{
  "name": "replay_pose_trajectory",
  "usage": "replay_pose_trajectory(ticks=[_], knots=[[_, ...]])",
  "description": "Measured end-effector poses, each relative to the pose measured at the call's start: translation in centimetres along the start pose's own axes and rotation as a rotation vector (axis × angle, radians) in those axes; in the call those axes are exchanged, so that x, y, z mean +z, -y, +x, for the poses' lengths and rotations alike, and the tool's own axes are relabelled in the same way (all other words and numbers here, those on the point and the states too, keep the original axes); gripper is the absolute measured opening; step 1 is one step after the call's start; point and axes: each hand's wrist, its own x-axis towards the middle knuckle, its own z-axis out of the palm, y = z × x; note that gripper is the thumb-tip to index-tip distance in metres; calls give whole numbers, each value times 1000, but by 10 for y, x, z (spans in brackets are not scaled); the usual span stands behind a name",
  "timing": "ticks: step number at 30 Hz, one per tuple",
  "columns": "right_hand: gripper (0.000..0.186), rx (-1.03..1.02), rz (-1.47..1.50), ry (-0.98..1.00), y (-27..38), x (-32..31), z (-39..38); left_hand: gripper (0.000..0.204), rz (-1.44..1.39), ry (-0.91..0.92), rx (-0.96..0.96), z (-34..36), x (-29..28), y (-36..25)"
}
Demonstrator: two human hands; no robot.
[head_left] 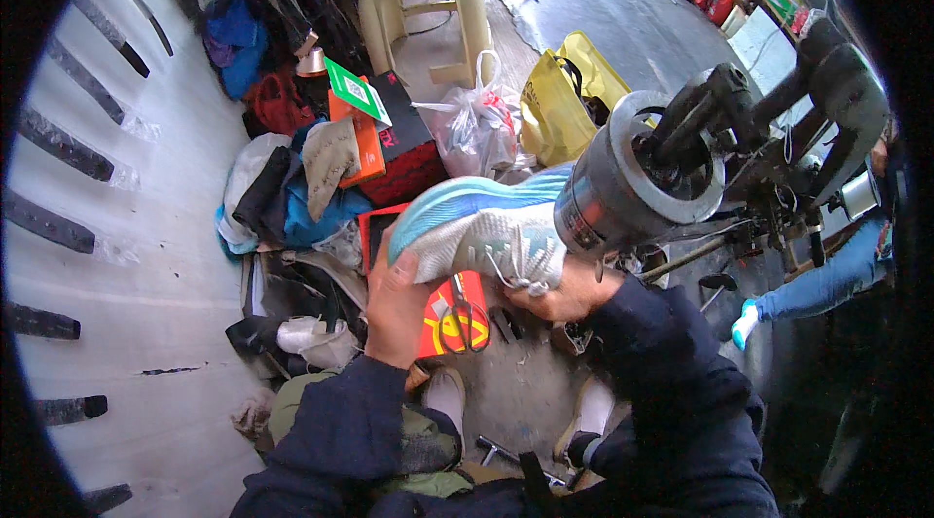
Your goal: The person uses a sewing machine to stitch a white sneaker, then removes it and trims excess thread with scissors. They handle a small white fabric piece, cut it, and reposition the sneaker on the machine to continue stitching.
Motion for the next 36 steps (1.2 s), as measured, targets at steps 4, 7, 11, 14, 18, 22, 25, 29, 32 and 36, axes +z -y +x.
replay_pose_trajectory(ticks=[4, 7, 11, 14, 18, 22, 25, 29, 32, 36], knots=[[25, 117, -16, 107, 12, -13, -13, 55, 122, 13, -21, -6, 7, 4], [27, 262, 41, 145, 35, -32, -26, 59, 146, 107, -1, -6, 9, 9], [35, 639, 251, 158, 58, -56, -43, 68, 527, 87, 46, -4, 17, 18], [27, 722, 331, 75, 59, -66, -59, 70, 432, 175, -87, -7, 25, 13], [26, 647, 286, 57, 28, -66, -71, 62, 593, 179, -54, 2, 36, 5], [30, 648, 480, -31, 5, -71, -81, 49, 893, 96, 355, 10, 49, 14], [29, 771, 548, -94, 16, -76, -81, 42, 709, 82, 288, 11, 56, 21], [33, 886, 581, -165, 58, -91, -79, 38, 495, 88, 147, 17, 68, 30], [39, 998, 684, -327, 74, -99, -87, 38, 569, 96, 203, 21, 77, 35], [32, 928, 986, -355, 56, -101, -92, 36, 488, 119, 160, 36, 82, 40]])
